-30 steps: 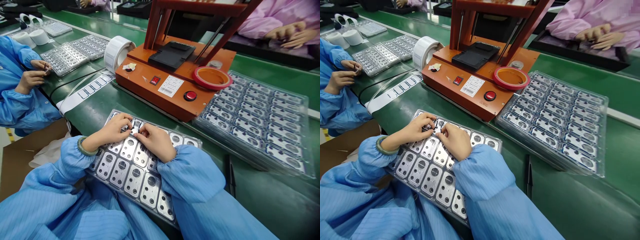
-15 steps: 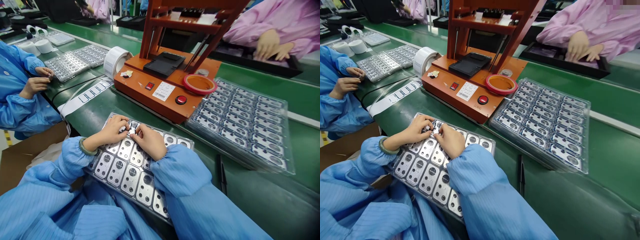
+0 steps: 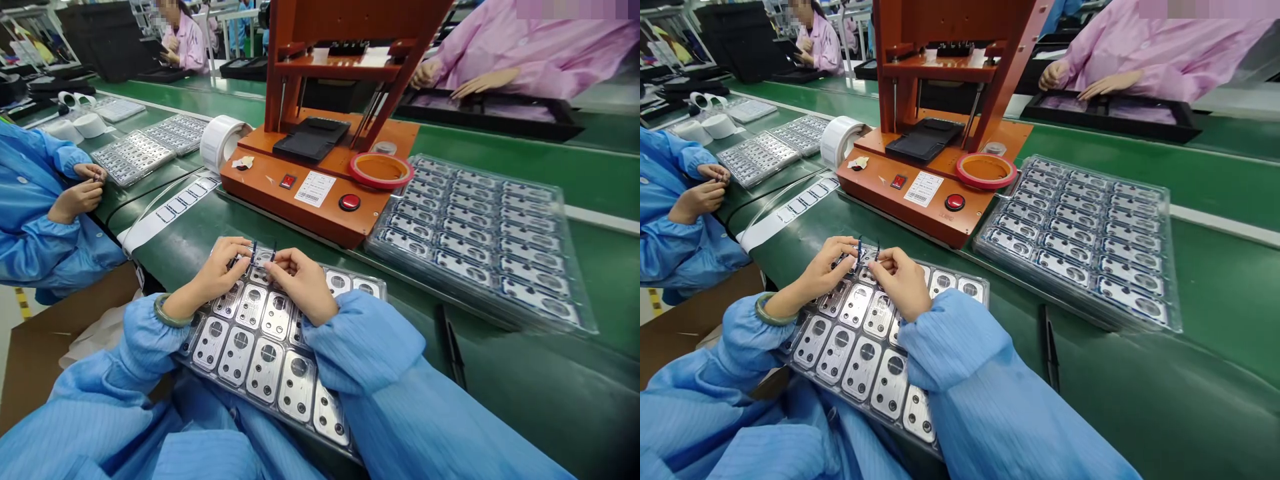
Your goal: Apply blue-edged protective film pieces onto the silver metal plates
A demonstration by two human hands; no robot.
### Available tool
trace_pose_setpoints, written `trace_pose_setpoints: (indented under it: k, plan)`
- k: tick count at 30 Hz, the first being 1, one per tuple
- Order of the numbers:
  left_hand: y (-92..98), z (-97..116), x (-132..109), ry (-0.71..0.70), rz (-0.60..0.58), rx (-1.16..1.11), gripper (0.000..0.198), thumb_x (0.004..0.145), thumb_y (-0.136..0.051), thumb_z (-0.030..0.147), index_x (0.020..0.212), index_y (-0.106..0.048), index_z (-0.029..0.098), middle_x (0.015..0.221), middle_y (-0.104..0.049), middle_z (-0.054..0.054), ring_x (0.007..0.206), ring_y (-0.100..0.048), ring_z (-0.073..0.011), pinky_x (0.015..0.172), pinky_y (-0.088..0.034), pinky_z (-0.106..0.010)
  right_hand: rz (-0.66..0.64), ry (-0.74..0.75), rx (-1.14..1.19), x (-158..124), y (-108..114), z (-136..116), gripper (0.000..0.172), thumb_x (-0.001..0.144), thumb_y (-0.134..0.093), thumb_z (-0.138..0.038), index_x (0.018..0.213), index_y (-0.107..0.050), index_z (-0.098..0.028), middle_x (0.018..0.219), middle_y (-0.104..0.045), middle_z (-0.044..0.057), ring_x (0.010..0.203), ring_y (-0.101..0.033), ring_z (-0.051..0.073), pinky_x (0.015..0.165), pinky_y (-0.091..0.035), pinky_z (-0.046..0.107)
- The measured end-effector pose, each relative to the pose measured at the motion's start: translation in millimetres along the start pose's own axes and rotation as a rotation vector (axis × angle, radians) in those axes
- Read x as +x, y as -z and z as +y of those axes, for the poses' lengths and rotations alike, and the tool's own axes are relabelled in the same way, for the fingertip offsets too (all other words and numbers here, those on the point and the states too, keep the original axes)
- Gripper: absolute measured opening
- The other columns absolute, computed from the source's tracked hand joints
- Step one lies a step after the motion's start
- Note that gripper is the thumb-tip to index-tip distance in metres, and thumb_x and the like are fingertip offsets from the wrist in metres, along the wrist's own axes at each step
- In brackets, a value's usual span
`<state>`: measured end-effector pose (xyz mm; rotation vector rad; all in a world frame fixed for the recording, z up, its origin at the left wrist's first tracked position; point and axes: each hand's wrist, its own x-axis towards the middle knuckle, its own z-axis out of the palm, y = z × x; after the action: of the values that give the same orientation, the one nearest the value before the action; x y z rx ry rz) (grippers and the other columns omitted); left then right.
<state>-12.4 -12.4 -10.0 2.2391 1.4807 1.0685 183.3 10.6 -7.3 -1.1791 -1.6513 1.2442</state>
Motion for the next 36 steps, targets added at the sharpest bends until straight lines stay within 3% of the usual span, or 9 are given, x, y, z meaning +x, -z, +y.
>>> trace_pose_setpoints:
  k: [8,13,16,18,21,24,27,30,36]
  plan:
    - [1.1,4,0,-0.065,0.060,-0.006,0.014,0.091,-0.049,0.023,0.099,-0.060,0.020,0.114,-0.061,-0.010,0.116,-0.051,-0.0208,0.103,-0.042,-0.045,-0.036,-0.174,0.314,-2,-3,-7,0.024,0.069,-0.071,-0.035,0.078,-0.055,-0.020,0.065,-0.059,-0.002,0.062,-0.064,0.015,0.059,-0.056,0.030]
    - [-1.4,4,-2,-0.029,0.079,-0.044,0.020,0.091,-0.048,0.023,0.109,-0.057,0.020,0.118,-0.060,-0.010,0.119,-0.050,-0.0206,0.105,-0.040,-0.045,0.040,-0.035,0.225,-7,-4,-9,0.019,0.075,-0.067,-0.034,0.082,-0.056,-0.021,0.068,-0.059,-0.002,0.061,-0.060,0.013,0.062,-0.051,0.030]
    - [-0.1,10,-1,0.100,0.128,-0.242,0.034,0.091,-0.050,0.026,0.125,-0.048,0.021,0.123,-0.058,-0.010,0.118,-0.053,-0.0202,0.103,-0.041,-0.042,0.083,0.006,0.199,-8,-4,-8,0.019,0.076,-0.067,-0.035,0.082,-0.056,-0.020,0.069,-0.059,-0.001,0.062,-0.059,0.013,0.061,-0.049,0.028]
    - [2.3,15,1,0.251,0.131,-0.484,0.038,0.091,-0.051,0.032,0.127,-0.046,0.019,0.119,-0.060,-0.011,0.108,-0.059,-0.0194,0.093,-0.048,-0.037,0.093,0.022,0.213,-8,-3,-9,0.020,0.074,-0.068,-0.036,0.082,-0.057,-0.020,0.068,-0.059,-0.002,0.061,-0.057,0.013,0.059,-0.047,0.028]
    - [4.8,22,6,0.506,0.040,-0.855,0.039,0.088,-0.055,0.044,0.115,-0.056,0.015,0.098,-0.065,-0.009,0.083,-0.066,-0.0167,0.071,-0.054,-0.030,0.103,0.044,0.248,-8,-3,-10,0.021,0.074,-0.069,-0.035,0.081,-0.058,-0.020,0.068,-0.059,-0.002,0.059,-0.056,0.012,0.057,-0.045,0.026]
    - [3.7,25,8,0.641,-0.044,-1.025,0.048,0.078,-0.065,0.053,0.104,-0.062,0.013,0.083,-0.066,-0.005,0.071,-0.067,-0.0149,0.064,-0.054,-0.027,0.110,0.064,0.240,-8,-3,-11,0.018,0.074,-0.068,-0.034,0.081,-0.058,-0.020,0.069,-0.061,-0.001,0.059,-0.055,0.012,0.057,-0.045,0.026]
    - [2.0,26,9,0.626,-0.071,-1.052,0.051,0.073,-0.069,0.054,0.101,-0.065,0.013,0.079,-0.067,-0.004,0.068,-0.068,-0.0143,0.064,-0.055,-0.027,0.101,0.091,0.196,-9,-3,-10,0.017,0.076,-0.068,-0.033,0.083,-0.059,-0.020,0.070,-0.061,-0.001,0.060,-0.055,0.012,0.058,-0.045,0.027]
    - [2.0,27,8,0.567,-0.080,-0.999,0.046,0.076,-0.068,0.051,0.101,-0.065,0.013,0.074,-0.070,-0.003,0.067,-0.068,-0.0135,0.065,-0.056,-0.026,0.098,0.129,0.162,-10,-3,-9,0.015,0.078,-0.066,-0.032,0.084,-0.059,-0.020,0.072,-0.063,-0.001,0.060,-0.056,0.012,0.058,-0.045,0.027]
    - [1.6,30,8,0.517,-0.028,-0.930,0.039,0.075,-0.070,0.047,0.094,-0.063,0.013,0.066,-0.069,-0.001,0.063,-0.067,-0.0131,0.064,-0.056,-0.025,0.102,0.238,0.091,-12,-2,-9,0.010,0.080,-0.065,-0.027,0.085,-0.059,-0.020,0.071,-0.063,-0.002,0.061,-0.057,0.011,0.059,-0.047,0.025]
